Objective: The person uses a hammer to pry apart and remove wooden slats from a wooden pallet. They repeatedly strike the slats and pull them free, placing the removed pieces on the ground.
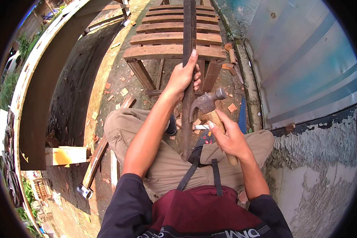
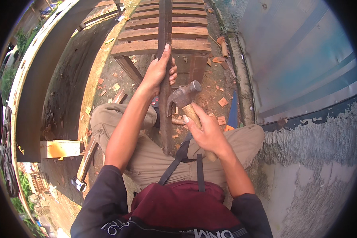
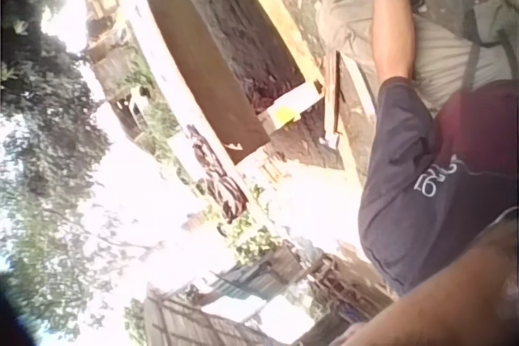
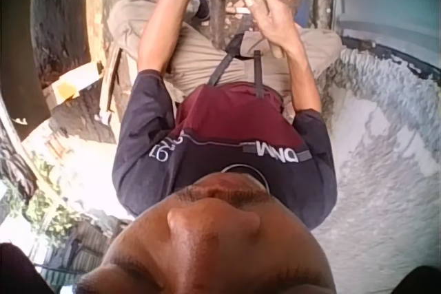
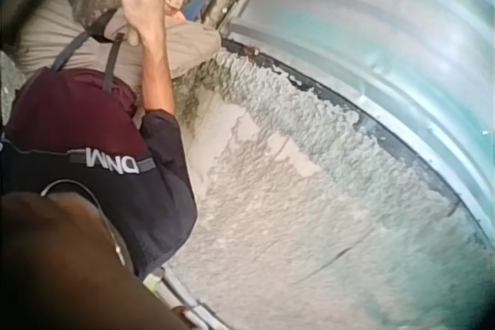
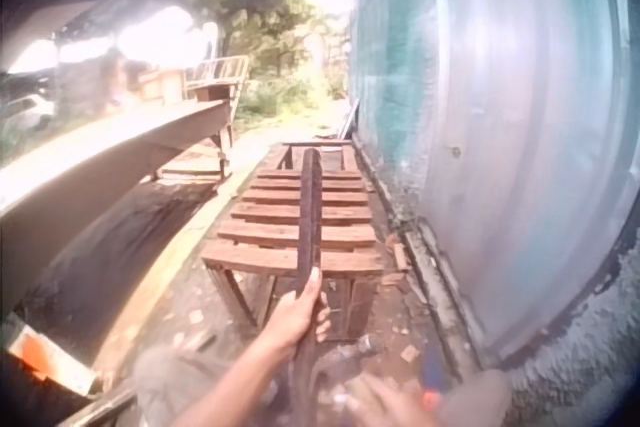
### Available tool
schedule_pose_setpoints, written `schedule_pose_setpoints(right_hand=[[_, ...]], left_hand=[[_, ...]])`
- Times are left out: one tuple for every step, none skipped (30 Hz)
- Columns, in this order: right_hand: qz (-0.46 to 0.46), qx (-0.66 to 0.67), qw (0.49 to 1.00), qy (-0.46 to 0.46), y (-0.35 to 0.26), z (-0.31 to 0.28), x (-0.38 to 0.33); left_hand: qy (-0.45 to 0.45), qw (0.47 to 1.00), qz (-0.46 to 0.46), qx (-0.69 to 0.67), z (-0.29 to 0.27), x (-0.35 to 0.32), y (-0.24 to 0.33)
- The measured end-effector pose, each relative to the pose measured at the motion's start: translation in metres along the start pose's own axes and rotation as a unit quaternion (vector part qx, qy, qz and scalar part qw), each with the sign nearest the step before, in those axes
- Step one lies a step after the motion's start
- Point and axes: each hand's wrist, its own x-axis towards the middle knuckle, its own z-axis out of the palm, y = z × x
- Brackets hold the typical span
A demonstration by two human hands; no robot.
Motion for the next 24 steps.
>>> schedule_pose_setpoints(right_hand=[[0.008,-0.014,1.0,-0.016,-0.001,0.001,0.0],[-0.007,-0.02,0.999,-0.024,0.004,0.004,0.001],[-0.015,-0.015,1.0,-0.023,0.01,0.007,0.0],[-0.022,-0.011,0.999,-0.022,0.015,0.01,0.0],[-0.021,0.003,1.0,-0.015,0.022,0.013,-0.001],[-0.023,0.022,0.999,-0.005,0.029,0.019,-0.001],[-0.025,0.041,0.999,0.007,0.037,0.024,-0.002],[-0.029,0.065,0.997,0.021,0.045,0.032,-0.001],[-0.033,0.081,0.996,0.032,0.047,0.036,-0.002],[-0.037,0.097,0.994,0.043,0.049,0.041,-0.003],[-0.04,0.106,0.992,0.052,0.05,0.043,-0.005],[-0.049,0.11,0.991,0.062,0.054,0.047,-0.006],[-0.056,0.114,0.989,0.075,0.058,0.051,-0.009],[-0.069,0.112,0.987,0.089,0.07,0.059,-0.01],[-0.074,0.118,0.985,0.101,0.072,0.064,-0.012],[-0.078,0.124,0.983,0.114,0.074,0.07,-0.014],[-0.083,0.129,0.98,0.128,0.076,0.075,-0.016],[-0.09,0.138,0.977,0.138,0.073,0.082,-0.017],[-0.093,0.128,0.976,0.148,0.073,0.083,-0.018],[-0.094,0.117,0.976,0.157,0.073,0.083,-0.02],[-0.097,0.106,0.975,0.168,0.072,0.084,-0.021],[-0.113,0.074,0.973,0.188,0.069,0.084,-0.019],[-0.129,0.041,0.969,0.207,0.066,0.083,-0.017],[-0.132,0.017,0.972,0.193,0.063,0.08,-0.016]], left_hand=[[0.008,1.0,0.004,0.004,-0.003,0.001,0.0],[0.015,1.0,0.008,0.008,-0.006,0.002,0.0],[0.021,1.0,0.011,0.013,-0.007,0.003,0.001],[0.032,0.999,0.011,0.007,-0.009,0.004,0.001],[0.043,0.999,0.011,0.0,-0.011,0.004,0.002],[0.054,0.998,0.012,-0.005,-0.012,0.004,0.003],[0.054,0.998,0.027,0.004,-0.011,0.005,0.003],[0.054,0.998,0.043,0.013,-0.011,0.006,0.002],[0.055,0.996,0.058,0.023,-0.012,0.006,0.002],[0.06,0.996,0.062,0.029,-0.012,0.006,0.001],[0.063,0.995,0.067,0.036,-0.013,0.006,-0.002],[0.068,0.994,0.071,0.042,-0.012,0.005,-0.003],[0.058,0.994,0.072,0.05,-0.009,0.004,-0.004],[0.048,0.995,0.073,0.057,-0.006,0.003,-0.005],[0.04,0.994,0.075,0.063,-0.004,0.003,-0.007],[0.036,0.994,0.079,0.067,-0.004,0.004,-0.008],[0.029,0.994,0.082,0.07,-0.002,0.004,-0.008],[0.022,0.993,0.084,0.075,0.0,0.002,-0.006],[0.015,0.993,0.085,0.08,0.002,0.0,-0.006],[0.017,0.992,0.088,0.086,0.004,0.0,-0.008],[0.018,0.991,0.094,0.092,0.005,0.001,-0.009],[0.019,0.99,0.1,0.098,0.006,0.002,-0.01],[0.03,0.991,0.1,0.081,0.003,0.005,-0.013],[0.044,0.992,0.1,0.064,-0.006,0.008,-0.019]])
